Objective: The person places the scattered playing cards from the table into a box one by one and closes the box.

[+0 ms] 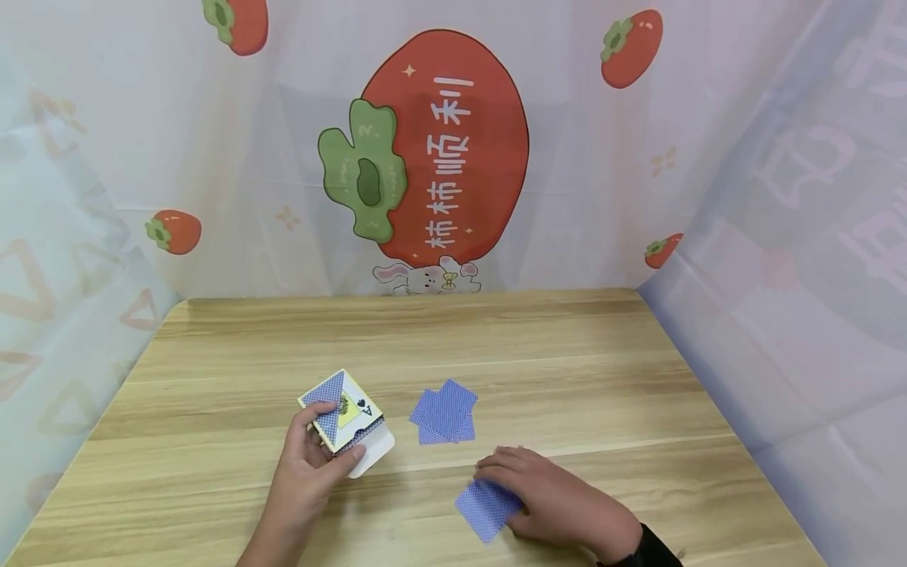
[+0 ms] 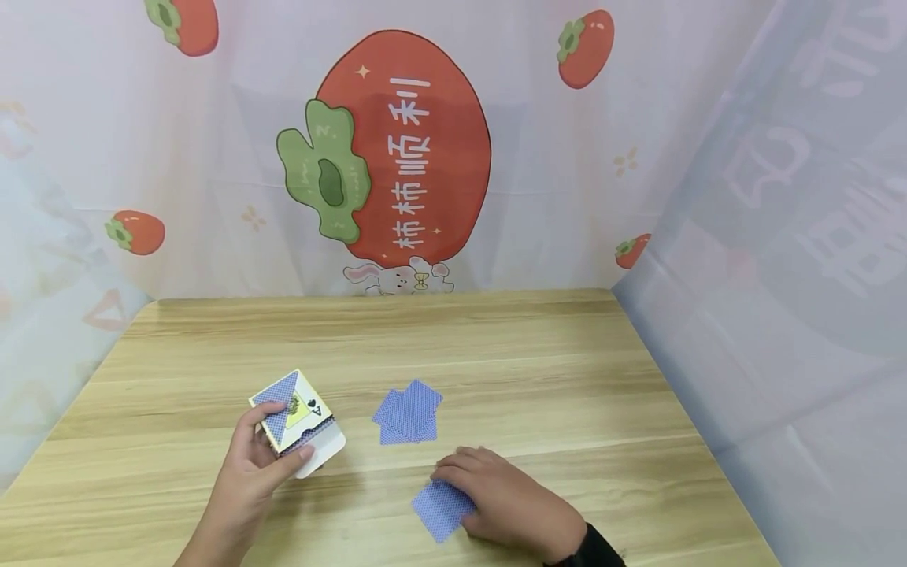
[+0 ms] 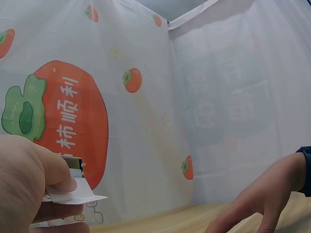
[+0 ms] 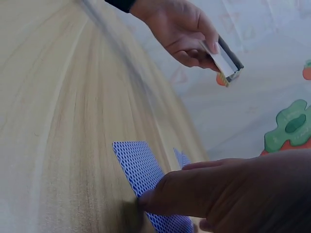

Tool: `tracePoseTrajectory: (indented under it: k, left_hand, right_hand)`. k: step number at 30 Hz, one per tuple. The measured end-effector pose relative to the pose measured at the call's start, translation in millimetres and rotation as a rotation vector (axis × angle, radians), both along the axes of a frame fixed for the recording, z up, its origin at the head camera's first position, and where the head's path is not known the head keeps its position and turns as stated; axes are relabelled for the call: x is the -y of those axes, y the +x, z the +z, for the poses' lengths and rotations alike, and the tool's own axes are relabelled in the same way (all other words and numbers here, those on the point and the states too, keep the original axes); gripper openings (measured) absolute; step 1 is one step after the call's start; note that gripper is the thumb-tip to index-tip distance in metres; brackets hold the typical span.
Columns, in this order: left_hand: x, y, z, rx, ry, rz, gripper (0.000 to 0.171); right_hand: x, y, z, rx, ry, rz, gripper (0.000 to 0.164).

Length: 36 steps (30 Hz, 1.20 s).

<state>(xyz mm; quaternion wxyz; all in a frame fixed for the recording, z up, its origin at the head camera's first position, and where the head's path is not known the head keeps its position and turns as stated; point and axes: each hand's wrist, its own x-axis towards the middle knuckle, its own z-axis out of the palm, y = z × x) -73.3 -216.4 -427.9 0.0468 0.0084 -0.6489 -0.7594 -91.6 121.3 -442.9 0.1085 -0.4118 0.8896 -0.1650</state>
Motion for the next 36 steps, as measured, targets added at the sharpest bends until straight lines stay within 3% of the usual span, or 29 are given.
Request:
tracePoseTrajectory:
  k: [4, 10, 24, 36]
  left_hand:
    - [0.2, 0.6, -0.1, 0.004, -0.007, -0.009, 0.072]
    - [-0.7, 0.5, -1.0, -0.001, -0.007, -0.012, 0.072]
    - [-1.9, 1.6, -1.2, 0.016, -0.016, -0.024, 0.072]
    - [-3.1, 2.8, -0.8, 0.018, -0.022, -0.027, 0.073]
  right_hand:
    - [3.4, -5.2, 0.3, -0.006, 0.016, 0.018, 0.054]
    - [5.9, -11.9, 4.0, 0.023, 0.078, -0.021, 0.051]
    - [11.5, -23.9, 9.6, 0.068, 0.169, -0.065, 0.061]
    - [0.5, -34.6, 7.5, 0.061, 0.180, -0.152, 0.056]
